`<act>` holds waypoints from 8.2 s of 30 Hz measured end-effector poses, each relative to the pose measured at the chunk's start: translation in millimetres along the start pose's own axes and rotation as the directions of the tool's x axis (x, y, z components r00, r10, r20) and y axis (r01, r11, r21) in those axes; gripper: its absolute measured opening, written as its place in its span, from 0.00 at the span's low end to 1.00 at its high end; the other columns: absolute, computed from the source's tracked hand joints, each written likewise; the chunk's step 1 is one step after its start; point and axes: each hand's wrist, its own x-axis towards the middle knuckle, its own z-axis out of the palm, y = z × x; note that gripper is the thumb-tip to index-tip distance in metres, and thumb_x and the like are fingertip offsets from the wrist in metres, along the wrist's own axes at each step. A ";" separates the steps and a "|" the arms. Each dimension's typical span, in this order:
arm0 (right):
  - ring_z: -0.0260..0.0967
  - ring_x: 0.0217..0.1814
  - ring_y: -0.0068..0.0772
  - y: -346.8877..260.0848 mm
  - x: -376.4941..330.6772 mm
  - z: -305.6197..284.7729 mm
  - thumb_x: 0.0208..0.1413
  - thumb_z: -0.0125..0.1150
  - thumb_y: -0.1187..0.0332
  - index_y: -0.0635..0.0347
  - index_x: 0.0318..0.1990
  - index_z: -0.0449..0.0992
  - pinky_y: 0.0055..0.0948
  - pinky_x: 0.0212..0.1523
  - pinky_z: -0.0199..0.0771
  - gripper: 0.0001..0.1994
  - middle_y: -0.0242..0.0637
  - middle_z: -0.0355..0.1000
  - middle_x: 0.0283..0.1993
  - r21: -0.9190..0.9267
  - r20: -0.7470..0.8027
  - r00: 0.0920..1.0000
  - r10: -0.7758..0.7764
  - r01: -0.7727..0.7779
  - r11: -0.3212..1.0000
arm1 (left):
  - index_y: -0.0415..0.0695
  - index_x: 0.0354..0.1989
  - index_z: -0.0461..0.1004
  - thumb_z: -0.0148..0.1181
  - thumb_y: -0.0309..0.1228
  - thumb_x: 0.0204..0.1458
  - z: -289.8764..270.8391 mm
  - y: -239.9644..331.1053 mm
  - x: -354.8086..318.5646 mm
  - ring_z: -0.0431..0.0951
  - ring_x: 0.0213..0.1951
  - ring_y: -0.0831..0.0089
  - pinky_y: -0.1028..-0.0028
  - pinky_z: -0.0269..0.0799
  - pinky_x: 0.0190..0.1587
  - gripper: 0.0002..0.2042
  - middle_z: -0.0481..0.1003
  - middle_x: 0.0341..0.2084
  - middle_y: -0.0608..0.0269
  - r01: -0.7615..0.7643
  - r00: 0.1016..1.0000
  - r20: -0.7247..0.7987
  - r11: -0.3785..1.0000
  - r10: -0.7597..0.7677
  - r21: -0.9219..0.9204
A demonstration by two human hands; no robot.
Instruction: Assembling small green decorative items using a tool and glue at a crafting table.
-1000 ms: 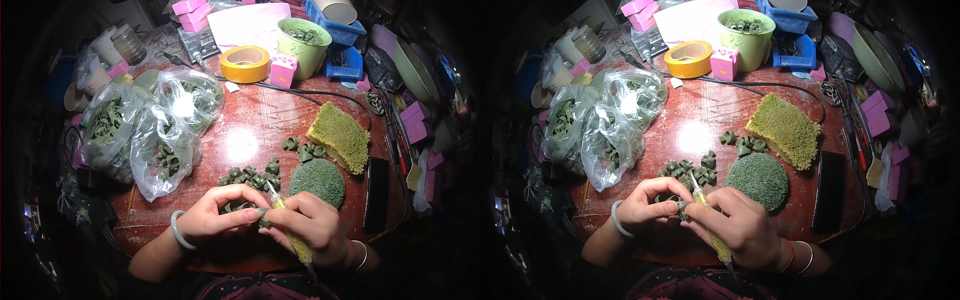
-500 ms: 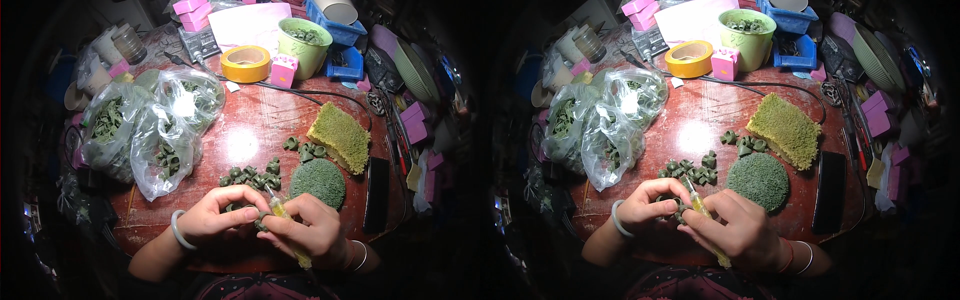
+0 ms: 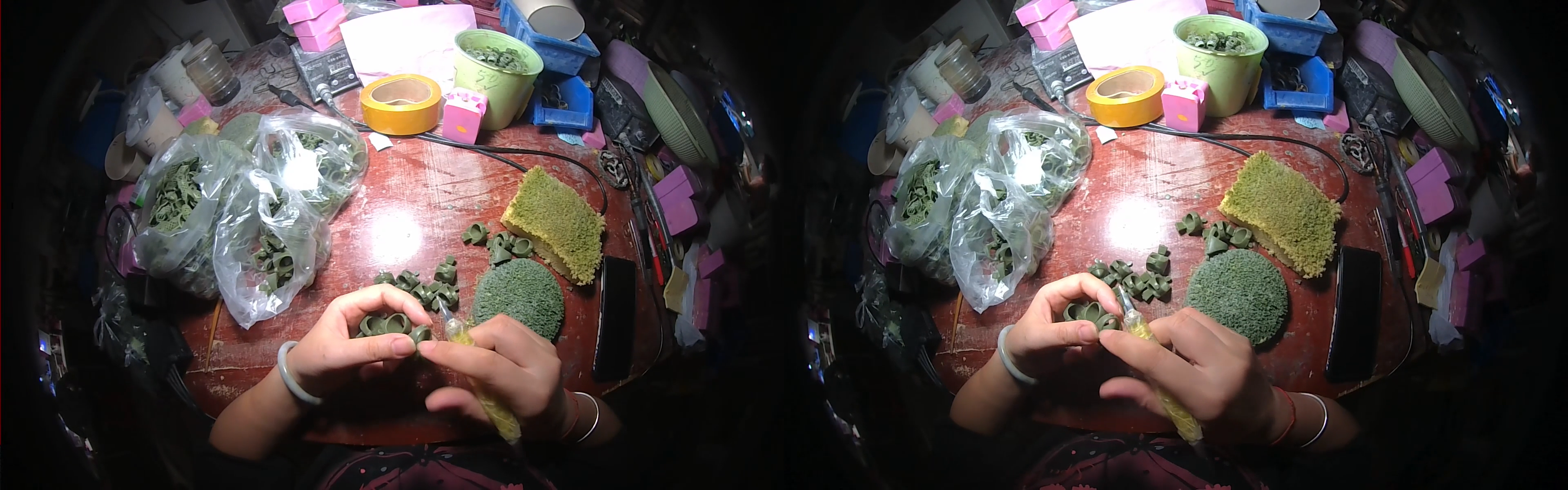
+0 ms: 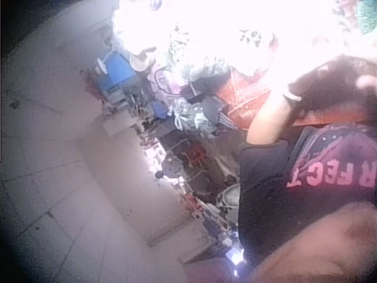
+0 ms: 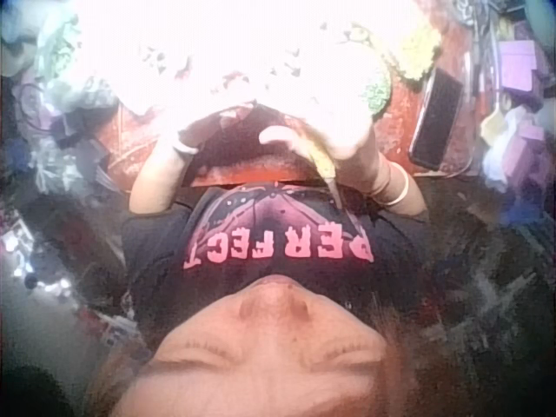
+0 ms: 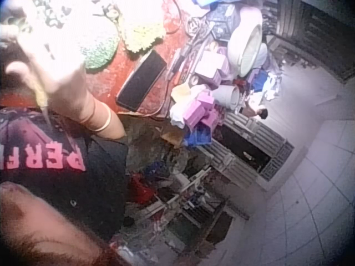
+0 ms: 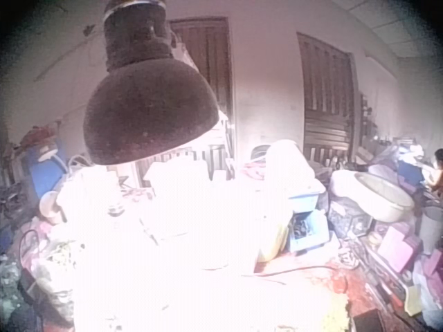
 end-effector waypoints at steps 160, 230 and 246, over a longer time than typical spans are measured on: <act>0.65 0.33 0.31 6.3 -10.2 10.2 0.50 0.55 0.70 0.60 0.42 0.72 0.28 0.32 0.67 0.12 0.34 0.61 0.31 -0.294 0.465 0.885 0.017 0.136 0.946 | 0.39 0.45 0.71 0.60 0.27 0.56 -0.6 -4.8 4.0 0.71 0.23 0.79 0.84 0.62 0.22 0.11 0.75 0.32 0.59 -0.078 0.997 -0.037 0.987 0.073 -0.142; 0.70 0.35 0.39 6.6 -7.3 8.2 0.48 0.61 0.72 0.63 0.44 0.75 0.31 0.34 0.71 0.14 0.41 0.68 0.35 -0.268 0.310 0.951 0.005 0.082 0.960 | 0.40 0.46 0.71 0.60 0.27 0.56 -1.6 -1.7 2.3 0.73 0.28 0.81 0.83 0.66 0.29 0.10 0.76 0.32 0.63 -0.056 0.998 -0.026 0.985 0.052 -0.163; 0.72 0.29 0.40 1.9 -3.6 6.0 0.40 0.72 0.77 0.65 0.46 0.74 0.31 0.29 0.74 0.21 0.44 0.71 0.33 -0.104 0.012 1.000 0.003 -0.002 0.995 | 0.41 0.43 0.73 0.66 0.23 0.52 0.4 -2.3 8.2 0.72 0.44 0.80 0.77 0.67 0.49 0.11 0.73 0.39 0.67 -0.117 0.992 0.084 0.961 0.099 0.251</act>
